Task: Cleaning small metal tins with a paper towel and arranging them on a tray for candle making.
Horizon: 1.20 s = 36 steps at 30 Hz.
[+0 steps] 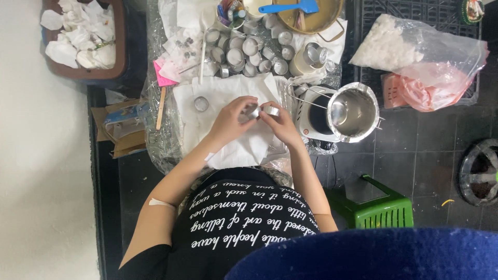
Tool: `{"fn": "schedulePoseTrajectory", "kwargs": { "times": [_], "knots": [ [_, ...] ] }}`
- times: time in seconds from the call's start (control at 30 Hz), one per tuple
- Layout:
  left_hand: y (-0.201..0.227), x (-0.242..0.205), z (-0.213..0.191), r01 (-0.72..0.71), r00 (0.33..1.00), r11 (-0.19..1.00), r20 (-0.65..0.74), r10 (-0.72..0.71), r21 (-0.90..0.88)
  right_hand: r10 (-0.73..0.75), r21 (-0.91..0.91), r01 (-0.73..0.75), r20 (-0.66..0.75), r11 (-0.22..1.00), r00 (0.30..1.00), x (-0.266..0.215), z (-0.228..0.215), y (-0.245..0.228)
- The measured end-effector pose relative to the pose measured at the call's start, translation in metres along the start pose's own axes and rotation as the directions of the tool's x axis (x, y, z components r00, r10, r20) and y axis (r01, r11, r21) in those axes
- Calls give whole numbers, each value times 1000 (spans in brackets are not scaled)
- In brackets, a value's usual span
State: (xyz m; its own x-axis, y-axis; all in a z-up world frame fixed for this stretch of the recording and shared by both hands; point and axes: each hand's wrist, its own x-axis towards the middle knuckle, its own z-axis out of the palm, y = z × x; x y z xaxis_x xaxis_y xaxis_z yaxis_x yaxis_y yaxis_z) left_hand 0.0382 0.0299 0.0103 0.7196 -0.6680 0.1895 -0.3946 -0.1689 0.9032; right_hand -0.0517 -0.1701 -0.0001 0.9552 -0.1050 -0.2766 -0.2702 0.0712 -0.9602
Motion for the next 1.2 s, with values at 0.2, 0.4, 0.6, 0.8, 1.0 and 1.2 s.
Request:
{"fn": "schedulePoseTrajectory", "kwargs": {
  "times": [0.2, 0.4, 0.6, 0.8, 1.0, 1.2],
  "knots": [
    [5, -4, -7, 6, 1000, 929, -13, -2, 370, -115, -77, 112, -30, 991, 993, 1, 4, -1],
    [-1, -3, -9, -7, 998, 905, -59, 35, 425, 63, -316, -116, -172, 942, 983, -2, 3, -21],
    [-17, 6, -5, -53, 998, 839, 13, 55, 542, 63, -424, -124, -155, 897, 986, 3, 7, -20],
    [7, 17, -3, -162, 987, 820, 92, 133, 550, 82, -632, -136, -113, 763, 990, 6, 9, -35],
    [12, 52, -14, -378, 924, 705, 197, 327, 600, 38, -708, -160, -185, 688, 982, -1, 13, -38],
    [-20, 157, 22, -433, 896, 678, 202, 395, 594, -16, -664, -196, -299, 722, 954, -13, 13, -29]
  ]
}}
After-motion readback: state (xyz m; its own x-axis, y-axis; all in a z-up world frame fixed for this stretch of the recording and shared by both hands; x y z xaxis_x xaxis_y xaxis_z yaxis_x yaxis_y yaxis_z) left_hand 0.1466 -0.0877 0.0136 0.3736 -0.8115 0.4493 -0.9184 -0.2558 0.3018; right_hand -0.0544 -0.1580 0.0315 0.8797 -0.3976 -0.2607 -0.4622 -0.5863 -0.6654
